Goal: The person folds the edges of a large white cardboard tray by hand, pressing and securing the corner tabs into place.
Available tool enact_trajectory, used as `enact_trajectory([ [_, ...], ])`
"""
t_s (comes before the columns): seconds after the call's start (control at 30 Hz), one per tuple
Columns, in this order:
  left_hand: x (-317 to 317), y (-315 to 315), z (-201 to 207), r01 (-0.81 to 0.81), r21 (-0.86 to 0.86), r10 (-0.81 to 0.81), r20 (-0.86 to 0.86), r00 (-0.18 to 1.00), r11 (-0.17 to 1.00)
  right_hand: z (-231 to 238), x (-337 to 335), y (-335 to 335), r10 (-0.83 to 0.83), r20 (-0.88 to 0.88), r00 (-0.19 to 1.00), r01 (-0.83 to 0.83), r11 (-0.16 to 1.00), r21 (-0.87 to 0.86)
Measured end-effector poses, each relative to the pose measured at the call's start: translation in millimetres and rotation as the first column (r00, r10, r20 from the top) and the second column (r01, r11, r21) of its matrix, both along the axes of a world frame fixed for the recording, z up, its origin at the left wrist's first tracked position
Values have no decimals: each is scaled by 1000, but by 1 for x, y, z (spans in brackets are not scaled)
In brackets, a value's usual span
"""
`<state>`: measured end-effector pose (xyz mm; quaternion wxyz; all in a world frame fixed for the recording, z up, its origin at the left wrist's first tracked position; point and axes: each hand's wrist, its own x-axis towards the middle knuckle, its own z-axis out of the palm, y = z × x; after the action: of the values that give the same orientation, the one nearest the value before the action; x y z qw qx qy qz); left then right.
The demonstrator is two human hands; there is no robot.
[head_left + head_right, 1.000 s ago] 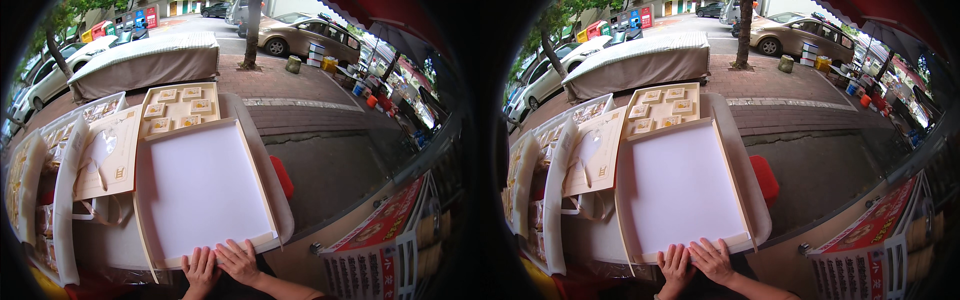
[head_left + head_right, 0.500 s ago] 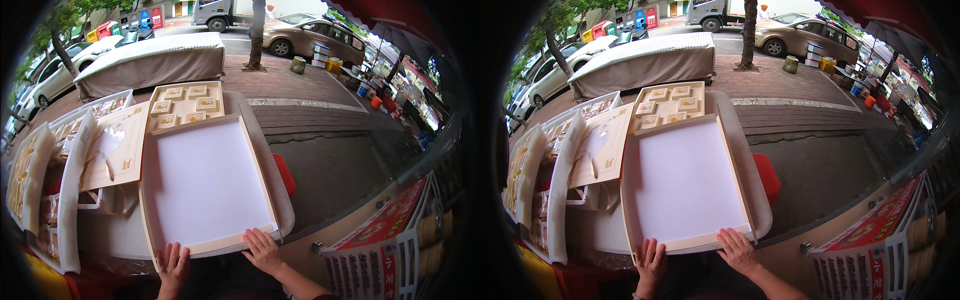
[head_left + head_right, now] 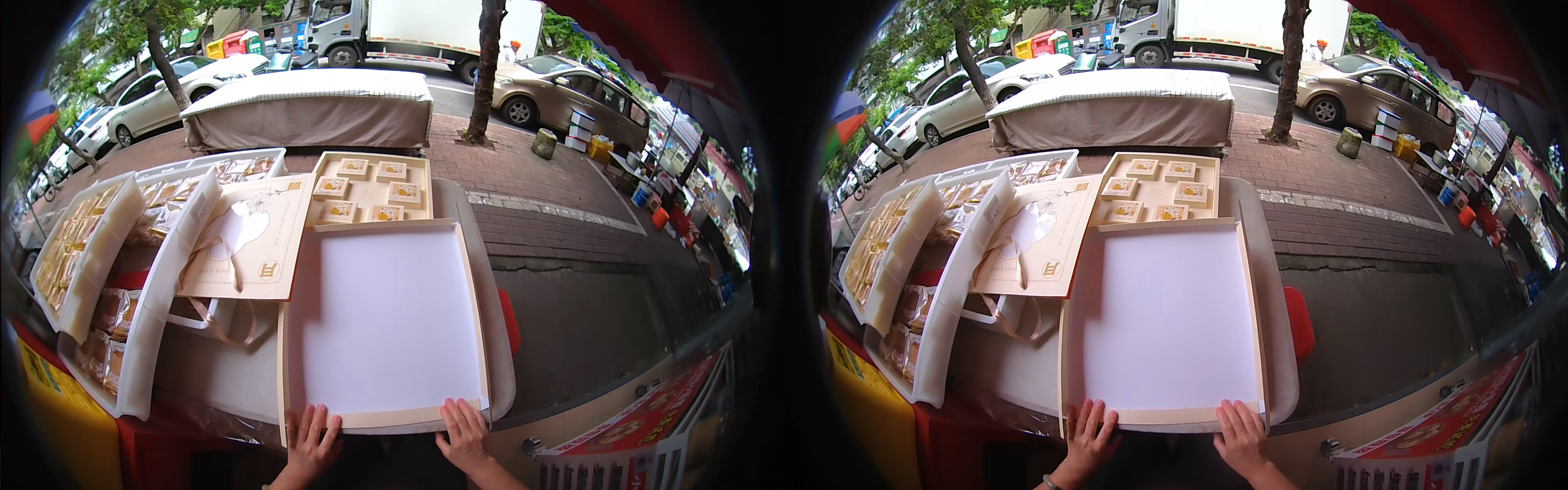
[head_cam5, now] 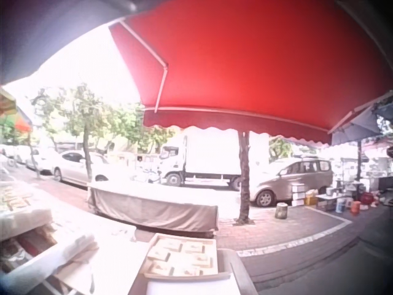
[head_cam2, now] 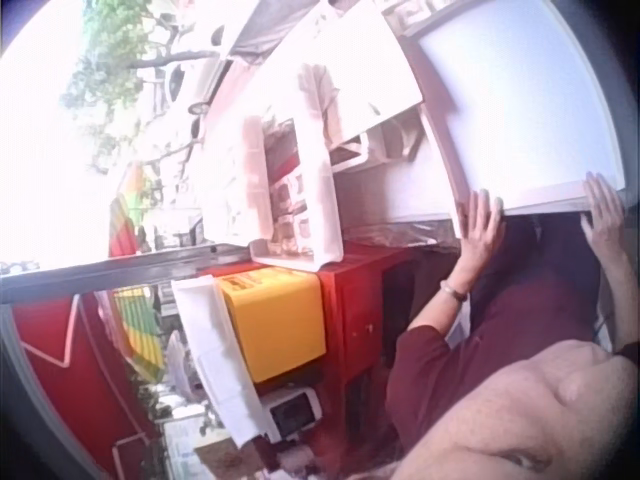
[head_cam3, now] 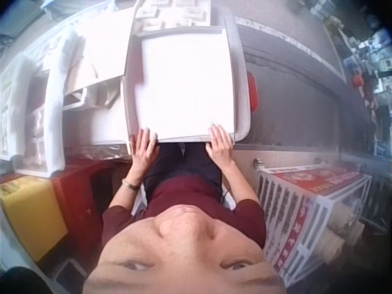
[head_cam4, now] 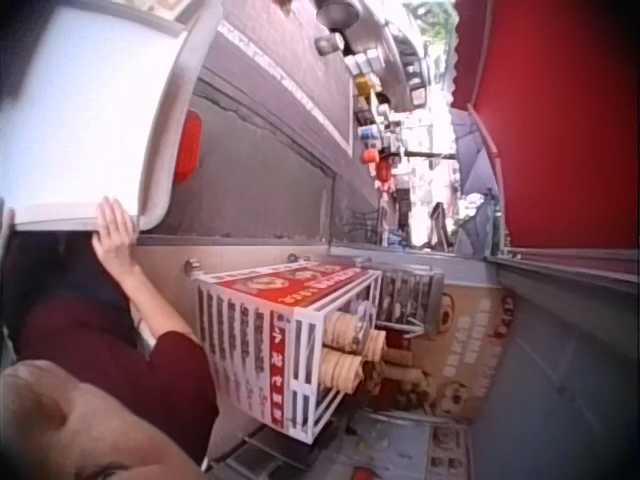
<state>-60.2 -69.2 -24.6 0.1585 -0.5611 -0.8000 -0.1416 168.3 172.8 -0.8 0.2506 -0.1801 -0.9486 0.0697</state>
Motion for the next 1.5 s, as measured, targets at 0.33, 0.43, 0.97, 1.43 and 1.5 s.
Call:
enact_trajectory([
  [0.33,-2,-1,-12,6,-38,-8,-45,999,999,-1,9,9,-40,77,996,27,988,155],
  [0.43,-1,-3,-15,-6,-39,4,-53,999,999,2,4,9,-26,100,995,16,995,103],
  [0.97,49,70,-3,16,-33,-20,-107,994,999,4,-63,-46,108,119,987,-108,994,-6],
  [1.43,36,48,7,-13,-40,14,42,999,999,12,-40,-24,31,131,991,-27,999,-29],
  [1.5,52,64,8,-23,-61,33,163,986,998,12,-48,-38,-10,168,986,20,998,-62],
])
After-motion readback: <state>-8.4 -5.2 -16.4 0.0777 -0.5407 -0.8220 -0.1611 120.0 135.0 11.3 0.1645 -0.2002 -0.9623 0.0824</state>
